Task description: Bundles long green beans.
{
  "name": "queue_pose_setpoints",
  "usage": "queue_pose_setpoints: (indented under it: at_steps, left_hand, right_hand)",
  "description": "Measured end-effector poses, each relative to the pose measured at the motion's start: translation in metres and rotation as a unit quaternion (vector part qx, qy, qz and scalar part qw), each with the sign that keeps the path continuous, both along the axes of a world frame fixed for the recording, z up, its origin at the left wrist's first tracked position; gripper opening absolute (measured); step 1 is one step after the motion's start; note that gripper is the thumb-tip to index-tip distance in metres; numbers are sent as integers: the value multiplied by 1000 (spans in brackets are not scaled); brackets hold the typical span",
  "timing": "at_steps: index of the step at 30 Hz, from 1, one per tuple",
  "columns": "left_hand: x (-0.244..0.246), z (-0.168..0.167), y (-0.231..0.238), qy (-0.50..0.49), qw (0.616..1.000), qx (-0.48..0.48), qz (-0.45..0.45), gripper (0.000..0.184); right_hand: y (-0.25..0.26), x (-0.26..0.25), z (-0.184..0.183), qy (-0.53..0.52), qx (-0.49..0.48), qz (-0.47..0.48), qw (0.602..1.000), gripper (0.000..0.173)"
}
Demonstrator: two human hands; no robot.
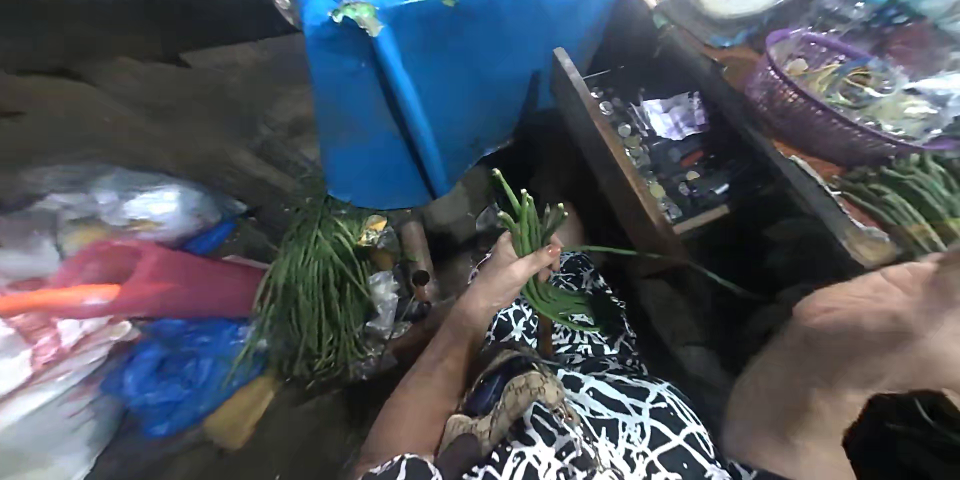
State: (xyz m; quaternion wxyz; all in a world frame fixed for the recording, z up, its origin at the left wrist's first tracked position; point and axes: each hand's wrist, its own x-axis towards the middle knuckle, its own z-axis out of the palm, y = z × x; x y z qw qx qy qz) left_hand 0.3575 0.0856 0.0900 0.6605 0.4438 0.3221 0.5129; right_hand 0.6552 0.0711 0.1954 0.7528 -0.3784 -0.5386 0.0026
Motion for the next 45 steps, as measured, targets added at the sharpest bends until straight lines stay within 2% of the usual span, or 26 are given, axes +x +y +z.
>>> queue_pose_setpoints:
  at_steps: [2,5,7,9,10,12,15,16,18,21,24,27,29,31,33,35,39,42,44,45]
  left_hand:
    - [8,6,-2,-10,999,32,-28,11]
    - [18,14,-5,-23,998,49,-29,12]
    - [21,21,-7,-19,1000,14,8,12]
    - [21,25,-8,-8,997,-51,48,7]
    - [21,24,-6,-10,995,-77,67,9]
    - [20,20,-2,-28,988,-114,101,21]
    - [19,16,5,-53,975,-155,148,27]
    - [20,15,6,-59,971,-166,158,27]
    - [22,13,8,-80,966,-182,165,27]
    - [22,8,7,-100,968,-179,147,27]
    - [22,9,4,-117,970,-163,138,27]
    - [23,9,1,-125,971,-141,143,27]
    - [23,9,1,-137,969,-140,151,32]
    - [26,11,3,-134,962,-163,172,35]
    - [28,11,4,-141,954,-185,189,27]
    - [28,8,4,-146,956,-183,177,17]
    - [26,8,1,-143,971,-153,117,14]
    - [26,5,1,-152,972,-142,105,21]
    - [26,6,1,-139,974,-135,116,25]
    - [26,7,1,-127,975,-132,129,18]
  right_hand:
    - [-13,-28,-1,-126,-76,49,988,34]
    - [-3,-74,-35,-306,-238,210,897,29]
    - [4,-91,-60,-360,-304,264,842,33]
    - [6,-91,-67,-361,-350,284,816,32]
    - [7,-88,-64,-356,-367,276,814,31]
    - [14,-77,-57,-326,-379,237,833,29]
    - [25,-62,-48,-245,-304,184,902,29]
    - [27,-61,-46,-205,-269,191,921,30]
    - [27,-66,-46,-146,-227,226,936,29]
    - [24,-83,-65,-155,-250,261,919,29]
    - [18,-95,-89,-236,-316,267,879,29]
    - [9,-101,-97,-290,-357,274,845,32]
    - [4,-105,-97,-265,-358,286,848,32]
    - [2,-109,-95,-198,-350,307,863,31]
    - [5,-111,-96,-147,-345,315,872,29]
    - [10,-111,-101,-142,-338,300,881,29]
    - [12,-112,-105,-112,-340,299,885,28]
    - [13,-108,-109,-230,-339,250,877,30]
    - [11,-108,-108,-326,-355,231,845,33]
    - [11,-107,-106,-366,-365,235,823,34]
